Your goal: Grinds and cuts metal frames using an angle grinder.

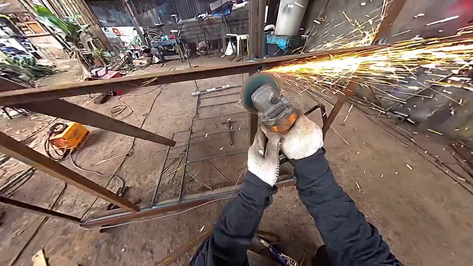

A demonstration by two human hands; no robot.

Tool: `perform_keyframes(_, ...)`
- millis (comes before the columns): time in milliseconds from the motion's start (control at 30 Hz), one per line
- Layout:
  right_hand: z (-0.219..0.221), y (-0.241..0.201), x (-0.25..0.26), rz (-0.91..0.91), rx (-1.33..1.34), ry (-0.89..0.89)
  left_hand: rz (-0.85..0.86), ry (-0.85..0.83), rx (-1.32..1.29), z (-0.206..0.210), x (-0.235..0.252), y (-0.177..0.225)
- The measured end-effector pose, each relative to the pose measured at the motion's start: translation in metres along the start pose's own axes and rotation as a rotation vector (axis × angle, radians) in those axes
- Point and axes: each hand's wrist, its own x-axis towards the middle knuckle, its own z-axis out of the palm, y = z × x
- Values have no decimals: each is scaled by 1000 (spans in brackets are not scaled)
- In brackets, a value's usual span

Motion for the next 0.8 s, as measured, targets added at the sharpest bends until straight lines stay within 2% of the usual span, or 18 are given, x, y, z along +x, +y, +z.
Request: perform_keyframes(800, 2, -3, -1, -19, 3, 19, 6, 0, -38, -3, 0, 3)
